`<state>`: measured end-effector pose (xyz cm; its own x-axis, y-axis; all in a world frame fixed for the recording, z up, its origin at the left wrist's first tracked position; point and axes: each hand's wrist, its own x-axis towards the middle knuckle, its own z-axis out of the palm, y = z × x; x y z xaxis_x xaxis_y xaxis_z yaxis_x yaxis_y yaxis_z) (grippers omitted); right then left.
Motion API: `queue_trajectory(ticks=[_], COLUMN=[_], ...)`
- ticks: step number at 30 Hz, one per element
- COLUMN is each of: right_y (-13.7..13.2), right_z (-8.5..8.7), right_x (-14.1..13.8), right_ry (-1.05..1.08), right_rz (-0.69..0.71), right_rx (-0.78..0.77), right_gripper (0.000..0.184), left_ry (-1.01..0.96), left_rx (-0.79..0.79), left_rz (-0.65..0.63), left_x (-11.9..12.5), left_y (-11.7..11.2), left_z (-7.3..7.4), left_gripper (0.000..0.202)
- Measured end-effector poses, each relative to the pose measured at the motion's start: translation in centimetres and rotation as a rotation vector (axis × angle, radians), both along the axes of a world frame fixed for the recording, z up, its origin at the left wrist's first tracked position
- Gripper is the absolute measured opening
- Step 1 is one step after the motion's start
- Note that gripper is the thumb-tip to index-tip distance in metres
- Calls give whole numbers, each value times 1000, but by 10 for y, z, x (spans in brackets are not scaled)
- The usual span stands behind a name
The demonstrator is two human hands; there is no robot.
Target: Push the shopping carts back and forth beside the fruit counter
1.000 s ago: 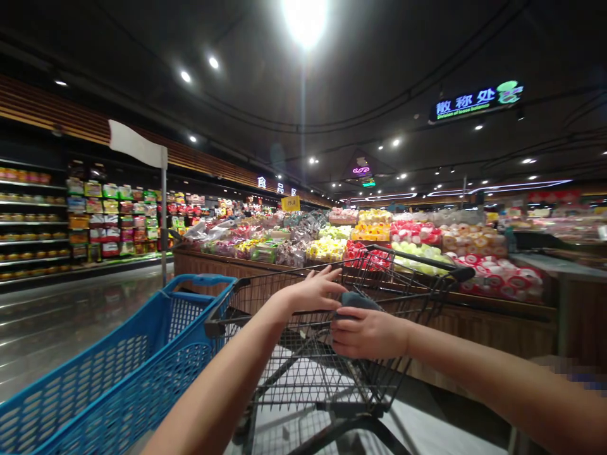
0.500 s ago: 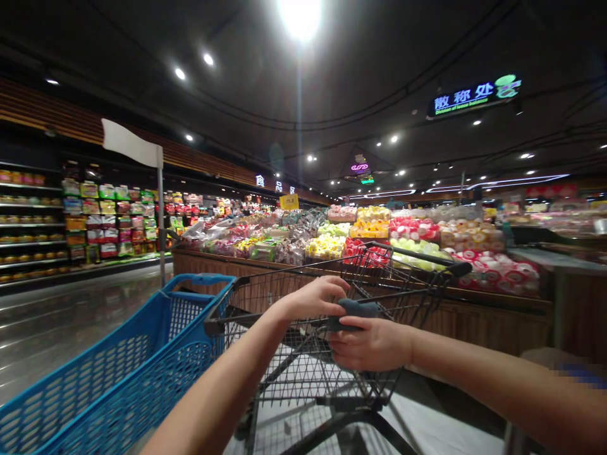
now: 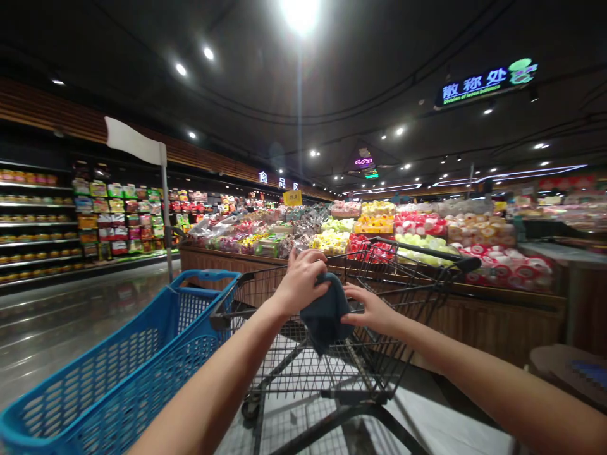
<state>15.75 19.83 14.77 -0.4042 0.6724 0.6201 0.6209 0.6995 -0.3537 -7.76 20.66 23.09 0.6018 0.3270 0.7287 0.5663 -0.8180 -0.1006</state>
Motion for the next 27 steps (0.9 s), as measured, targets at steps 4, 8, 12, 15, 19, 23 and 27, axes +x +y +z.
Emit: queue_trajectory(ticks=[4,8,12,15,19,23,27], right_y=[0,-4,-6,-8,-12,-15,-19], right_z=[11,33,54,61,58,56,64], right_x=[-3,15,23,23,21,27,47], right_ry=[80,126,159,142,118,70,-91], right_rz=[-89,-194,-207,-230,-226,-274,-374], right_rx=[-60,-11,65,90,115,165,200], right_gripper=[24,24,23,21,21,25,26], left_ry=[-18,-23,-14,-17,-64,14,53], left_rx=[-13,-152,-261,-249,-242,-306,-277], left_rz=[36,38,34,22,42,15,-8], left_x=[-10,-15,-7,-1,2,4,13], left_y=[4,10,14,16,15,11,9], left_z=[-5,-12,-15,-14,-14,-16,-20], left_gripper=[8,9,18,19,6,8,21])
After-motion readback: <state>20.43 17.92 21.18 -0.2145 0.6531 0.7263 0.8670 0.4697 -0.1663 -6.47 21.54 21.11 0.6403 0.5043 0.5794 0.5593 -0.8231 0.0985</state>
